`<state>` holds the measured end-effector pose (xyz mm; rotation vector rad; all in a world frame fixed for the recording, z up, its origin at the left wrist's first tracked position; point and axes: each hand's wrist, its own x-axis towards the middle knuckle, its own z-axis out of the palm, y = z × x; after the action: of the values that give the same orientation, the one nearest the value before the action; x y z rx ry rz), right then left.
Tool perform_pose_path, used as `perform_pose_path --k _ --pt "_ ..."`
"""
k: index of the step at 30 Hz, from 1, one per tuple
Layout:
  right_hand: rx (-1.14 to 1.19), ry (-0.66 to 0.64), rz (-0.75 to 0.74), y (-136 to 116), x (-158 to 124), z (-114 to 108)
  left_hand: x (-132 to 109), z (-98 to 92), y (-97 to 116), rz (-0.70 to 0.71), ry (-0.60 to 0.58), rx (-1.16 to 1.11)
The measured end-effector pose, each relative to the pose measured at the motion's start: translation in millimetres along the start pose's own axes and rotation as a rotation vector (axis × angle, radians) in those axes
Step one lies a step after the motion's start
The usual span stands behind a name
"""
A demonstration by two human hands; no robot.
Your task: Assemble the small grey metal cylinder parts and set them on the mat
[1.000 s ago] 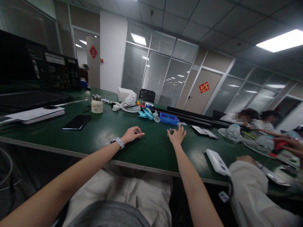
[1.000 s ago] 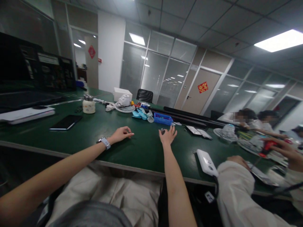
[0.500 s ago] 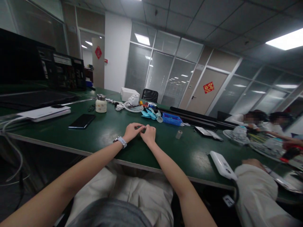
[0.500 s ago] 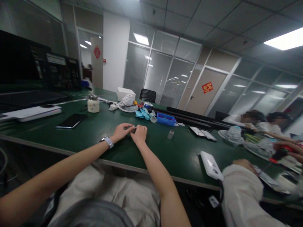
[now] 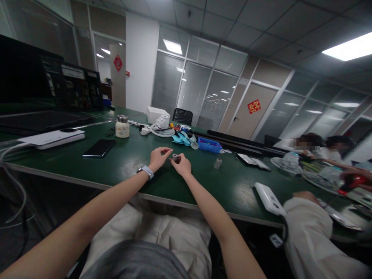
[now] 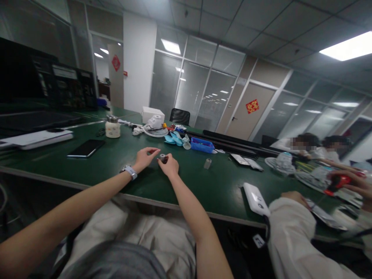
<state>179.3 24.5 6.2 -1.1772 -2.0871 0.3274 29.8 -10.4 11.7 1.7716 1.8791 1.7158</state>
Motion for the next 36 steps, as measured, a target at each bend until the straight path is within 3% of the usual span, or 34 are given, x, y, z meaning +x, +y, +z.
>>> perform_pose_path --k 2,5,9,15,22,36 --pt "0.030 0.011 0.041 3 1 -1 1 0.1 -6 -0.071 -0.056 0.044" --pt "0.102 0.028 0.068 10 3 0 1 1.4 -15 -0.143 -0.236 0.141" --pt "0.225 0.026 0.084 19 7 4 -1 3.0 -22 -0.066 -0.354 0.214" --pt "0.393 -0.015 0.093 30 14 10 -1 2.4 -21 -0.044 -0.363 0.180" --pt "0.584 -0.040 0.240 30 21 2 -1 2.6 -20 -0.026 -0.375 0.221" --pt "0.704 -0.047 0.327 31 22 1 -1 1.7 -18 -0.040 -0.399 0.252"
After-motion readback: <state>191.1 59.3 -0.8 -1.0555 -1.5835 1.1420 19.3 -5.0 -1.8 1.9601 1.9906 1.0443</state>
